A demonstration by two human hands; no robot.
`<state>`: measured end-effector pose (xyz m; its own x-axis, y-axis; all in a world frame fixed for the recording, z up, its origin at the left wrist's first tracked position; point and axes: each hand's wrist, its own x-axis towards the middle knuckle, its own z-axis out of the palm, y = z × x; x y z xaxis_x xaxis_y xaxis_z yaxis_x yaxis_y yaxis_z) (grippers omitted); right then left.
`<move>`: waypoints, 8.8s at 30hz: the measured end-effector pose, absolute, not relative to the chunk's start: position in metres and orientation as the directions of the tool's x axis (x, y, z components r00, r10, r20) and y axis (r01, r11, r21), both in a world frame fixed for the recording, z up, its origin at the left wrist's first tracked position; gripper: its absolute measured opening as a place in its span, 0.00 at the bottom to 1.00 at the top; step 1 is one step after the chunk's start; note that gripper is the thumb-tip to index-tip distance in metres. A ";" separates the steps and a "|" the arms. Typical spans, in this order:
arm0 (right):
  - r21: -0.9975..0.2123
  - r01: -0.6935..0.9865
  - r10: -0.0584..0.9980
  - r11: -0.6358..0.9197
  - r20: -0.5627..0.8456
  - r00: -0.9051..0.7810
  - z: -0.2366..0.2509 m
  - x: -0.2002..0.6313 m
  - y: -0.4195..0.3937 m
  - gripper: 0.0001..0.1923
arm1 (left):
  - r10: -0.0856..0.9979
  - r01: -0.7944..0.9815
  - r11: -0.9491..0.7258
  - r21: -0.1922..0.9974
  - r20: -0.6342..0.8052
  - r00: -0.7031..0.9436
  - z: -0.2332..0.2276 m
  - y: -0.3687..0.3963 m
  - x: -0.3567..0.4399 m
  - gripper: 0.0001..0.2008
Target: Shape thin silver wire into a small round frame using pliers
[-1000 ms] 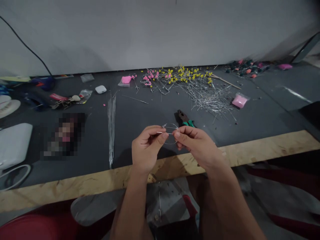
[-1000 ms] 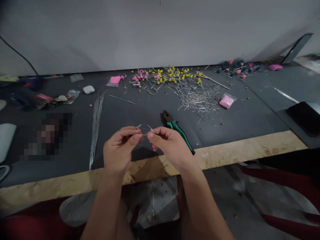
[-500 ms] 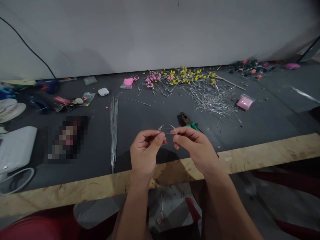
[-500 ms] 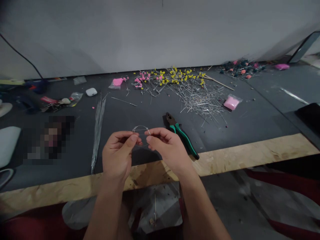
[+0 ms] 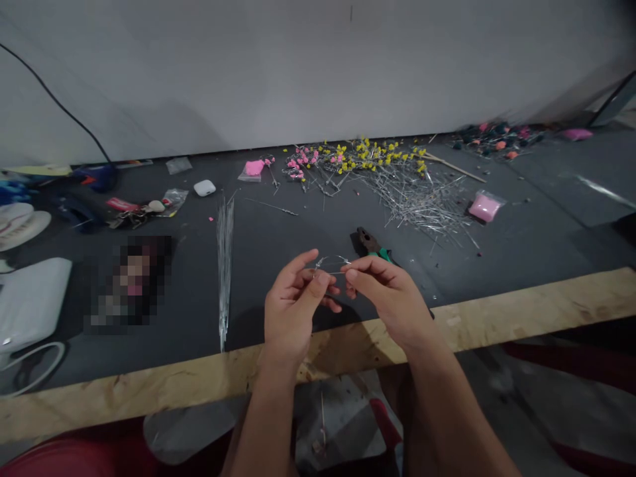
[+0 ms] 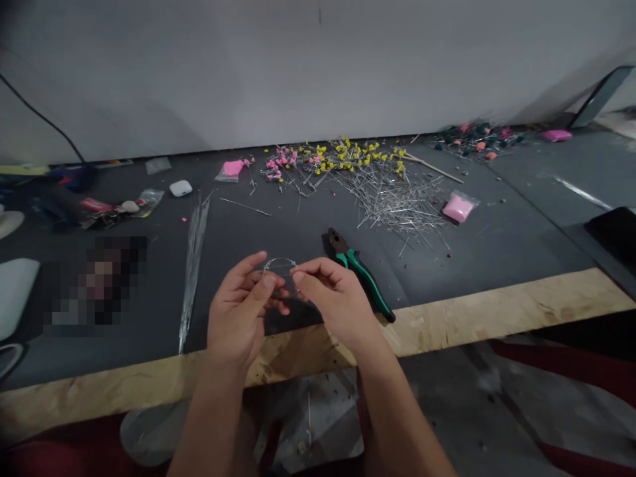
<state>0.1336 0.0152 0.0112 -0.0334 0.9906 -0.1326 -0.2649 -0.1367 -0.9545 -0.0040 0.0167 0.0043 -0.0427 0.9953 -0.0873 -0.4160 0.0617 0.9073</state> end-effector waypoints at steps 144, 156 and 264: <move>-0.995 -0.005 0.995 -0.095 -0.095 0.008 0.004 0.139 0.017 0.06 | 0.984 0.010 0.108 0.994 -0.106 -0.141 -0.007 0.022 -0.015 0.05; -0.993 0.028 0.994 -0.111 -0.111 -0.013 0.003 0.141 0.017 0.06 | 0.978 0.027 0.167 0.986 -0.162 -0.133 -0.006 0.022 -0.016 0.05; -0.997 -0.073 0.999 -0.029 -0.031 0.021 0.002 0.128 0.016 0.04 | 0.974 -0.092 0.103 0.990 -0.119 -0.193 -0.003 0.014 -0.009 0.07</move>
